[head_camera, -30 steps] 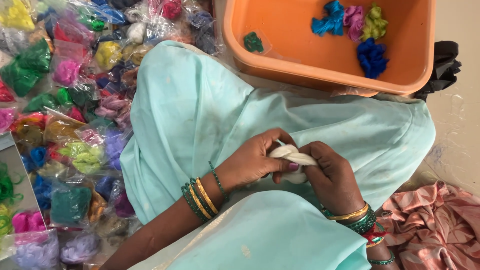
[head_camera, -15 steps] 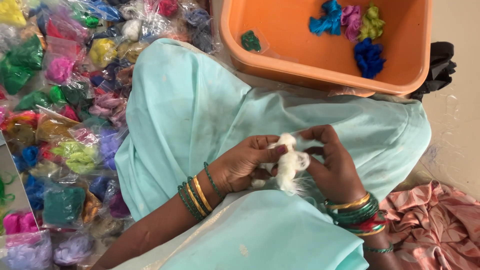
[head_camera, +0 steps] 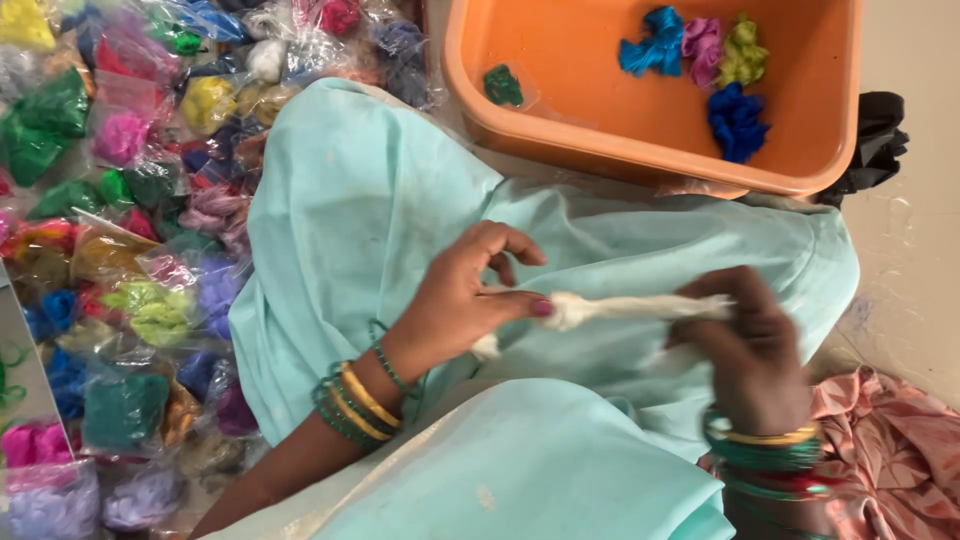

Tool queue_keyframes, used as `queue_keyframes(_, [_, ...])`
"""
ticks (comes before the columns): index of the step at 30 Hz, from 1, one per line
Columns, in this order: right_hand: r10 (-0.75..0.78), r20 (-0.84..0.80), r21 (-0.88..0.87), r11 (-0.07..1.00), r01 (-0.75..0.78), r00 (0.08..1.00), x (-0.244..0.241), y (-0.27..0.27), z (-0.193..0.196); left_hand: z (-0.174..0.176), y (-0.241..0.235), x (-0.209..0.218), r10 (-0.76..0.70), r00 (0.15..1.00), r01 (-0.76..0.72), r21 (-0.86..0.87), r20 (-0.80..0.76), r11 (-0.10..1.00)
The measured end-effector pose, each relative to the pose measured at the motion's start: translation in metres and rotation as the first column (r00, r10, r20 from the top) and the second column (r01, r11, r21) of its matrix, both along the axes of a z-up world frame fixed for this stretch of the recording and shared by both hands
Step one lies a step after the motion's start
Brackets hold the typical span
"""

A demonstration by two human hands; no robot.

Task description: Tying bundles of colored synthetic hair into knots and placing them into a collection bin.

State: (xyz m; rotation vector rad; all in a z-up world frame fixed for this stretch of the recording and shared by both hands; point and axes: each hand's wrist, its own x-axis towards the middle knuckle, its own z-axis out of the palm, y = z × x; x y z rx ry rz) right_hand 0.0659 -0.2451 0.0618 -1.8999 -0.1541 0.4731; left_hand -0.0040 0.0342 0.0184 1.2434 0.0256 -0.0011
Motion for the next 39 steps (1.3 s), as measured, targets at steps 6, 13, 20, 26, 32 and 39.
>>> queue_keyframes(6, [-0.082,0.037,0.092,0.993,0.078,0.996,0.006,-0.033,0.009,-0.004,0.012,-0.006,-0.066,0.998,0.048,0.519,0.017,0.853])
queue_keyframes(13, [-0.195,-0.025,0.449,0.874,0.185,0.981,0.011,-0.046,0.011,-0.012,0.019,-0.006,-0.171,0.981,0.06,0.698,0.09,0.713])
queue_keyframes(20, [-0.128,0.042,0.313,0.943,0.109,0.991,0.009,-0.067,-0.01,-0.036,0.012,-0.001,-0.38,0.9,0.162,-0.646,-0.214,0.746])
queue_keyframes(26, [0.681,0.158,-0.464,0.69,-0.555,0.715,-0.021,-0.008,-0.017,0.004,-0.01,0.017,-0.275,0.932,-0.073,-0.866,-0.236,0.495])
queue_keyframes(32, [0.867,0.383,-0.62,0.497,-0.607,0.319,-0.011,0.052,0.045,-0.024,-0.033,0.0,-0.347,0.937,0.294,-0.489,-0.02,0.822])
queue_keyframes(39, [0.804,0.578,-0.765,0.594,-0.25,0.142,0.006,0.079,0.067,-0.002,-0.027,-0.008,-0.367,0.929,0.359,-0.325,0.041,0.875])
